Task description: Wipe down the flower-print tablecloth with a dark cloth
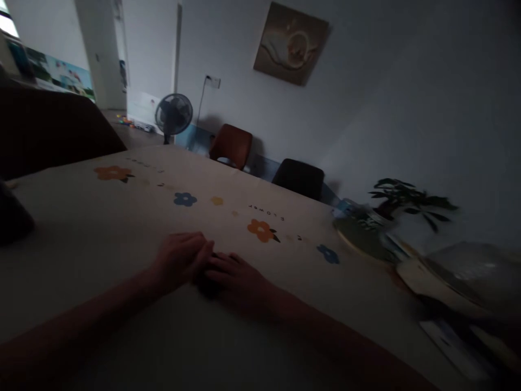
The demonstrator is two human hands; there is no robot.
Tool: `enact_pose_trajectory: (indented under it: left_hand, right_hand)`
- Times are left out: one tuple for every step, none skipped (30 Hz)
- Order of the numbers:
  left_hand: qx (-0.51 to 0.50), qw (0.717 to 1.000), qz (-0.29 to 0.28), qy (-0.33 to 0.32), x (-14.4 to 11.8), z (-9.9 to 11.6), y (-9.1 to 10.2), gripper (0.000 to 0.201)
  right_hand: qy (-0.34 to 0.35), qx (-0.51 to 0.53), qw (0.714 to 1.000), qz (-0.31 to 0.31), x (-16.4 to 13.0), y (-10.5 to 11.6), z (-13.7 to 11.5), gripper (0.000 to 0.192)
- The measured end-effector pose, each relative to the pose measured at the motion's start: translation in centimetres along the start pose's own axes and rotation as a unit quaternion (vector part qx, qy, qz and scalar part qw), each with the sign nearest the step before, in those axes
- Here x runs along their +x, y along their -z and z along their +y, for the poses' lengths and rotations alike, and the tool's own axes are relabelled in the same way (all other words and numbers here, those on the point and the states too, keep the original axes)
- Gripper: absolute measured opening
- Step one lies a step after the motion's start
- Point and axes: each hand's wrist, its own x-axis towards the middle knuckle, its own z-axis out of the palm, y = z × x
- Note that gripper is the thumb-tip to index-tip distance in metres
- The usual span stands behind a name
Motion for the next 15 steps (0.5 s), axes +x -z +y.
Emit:
enact_pose_trajectory:
  left_hand:
    - [-0.006, 0.999, -0.006, 0.033, -0.1, -0.1, -0.1, 0.040]
    - [-0.013, 0.998, -0.016, 0.066, -0.2, -0.2, -0.2, 0.040]
    - [-0.022, 0.995, -0.029, 0.098, -0.4, -0.3, -0.3, 0.041]
    - [-0.029, 0.991, -0.041, 0.124, -0.5, -0.4, -0.3, 0.042]
    - [-0.035, 0.988, -0.052, 0.143, -0.7, -0.5, -0.4, 0.043]
    - [-0.041, 0.985, -0.063, 0.157, -0.8, -0.6, -0.6, 0.044]
    - [-0.047, 0.983, -0.071, 0.165, -1.0, -0.7, -0.7, 0.045]
    - [-0.052, 0.981, -0.078, 0.170, -1.1, -0.8, -0.8, 0.045]
    - [-0.057, 0.979, -0.084, 0.174, -1.2, -0.9, -1.0, 0.046]
    - [-0.061, 0.978, -0.090, 0.179, -1.4, -1.0, -1.2, 0.047]
    - [-0.063, 0.976, -0.096, 0.187, -1.5, -1.1, -1.3, 0.047]
    - [-0.063, 0.973, -0.103, 0.197, -1.7, -1.2, -1.5, 0.048]
    - [-0.064, 0.970, -0.110, 0.208, -1.8, -1.4, -1.7, 0.048]
    - [-0.066, 0.966, -0.119, 0.219, -2.0, -1.5, -1.8, 0.047]
    - [-0.069, 0.962, -0.129, 0.231, -2.2, -1.6, -1.9, 0.047]
  right_hand:
    - [-0.031, -0.001, 1.000, -0.003, -1.7, 0.0, 0.0, 0.049]
    - [-0.075, -0.002, 0.997, -0.003, -3.3, -0.1, 0.3, 0.050]
    - [-0.125, -0.006, 0.992, 0.000, -4.8, -0.3, 0.9, 0.050]
    - [-0.172, -0.010, 0.985, 0.003, -6.4, -0.4, 1.7, 0.050]
    - [-0.216, -0.013, 0.976, 0.008, -7.9, -0.5, 2.8, 0.050]
    - [-0.258, -0.015, 0.966, 0.015, -9.4, -0.6, 4.2, 0.051]
    - [-0.305, -0.015, 0.952, 0.021, -10.9, -0.6, 5.7, 0.051]
    - [-0.356, -0.015, 0.934, 0.025, -12.4, -0.6, 7.2, 0.052]
    - [-0.408, -0.015, 0.913, 0.029, -13.8, -0.4, 8.8, 0.052]
    - [-0.458, -0.017, 0.888, 0.032, -15.2, -0.2, 10.4, 0.052]
    - [-0.503, -0.020, 0.863, 0.036, -16.3, 0.0, 11.9, 0.052]
    - [-0.541, -0.025, 0.840, 0.040, -17.3, 0.3, 13.2, 0.052]
    - [-0.570, -0.029, 0.820, 0.044, -18.1, 0.5, 14.4, 0.052]
    - [-0.594, -0.032, 0.803, 0.046, -18.7, 0.8, 15.5, 0.053]
    - [-0.616, -0.034, 0.785, 0.047, -19.1, 1.1, 16.5, 0.054]
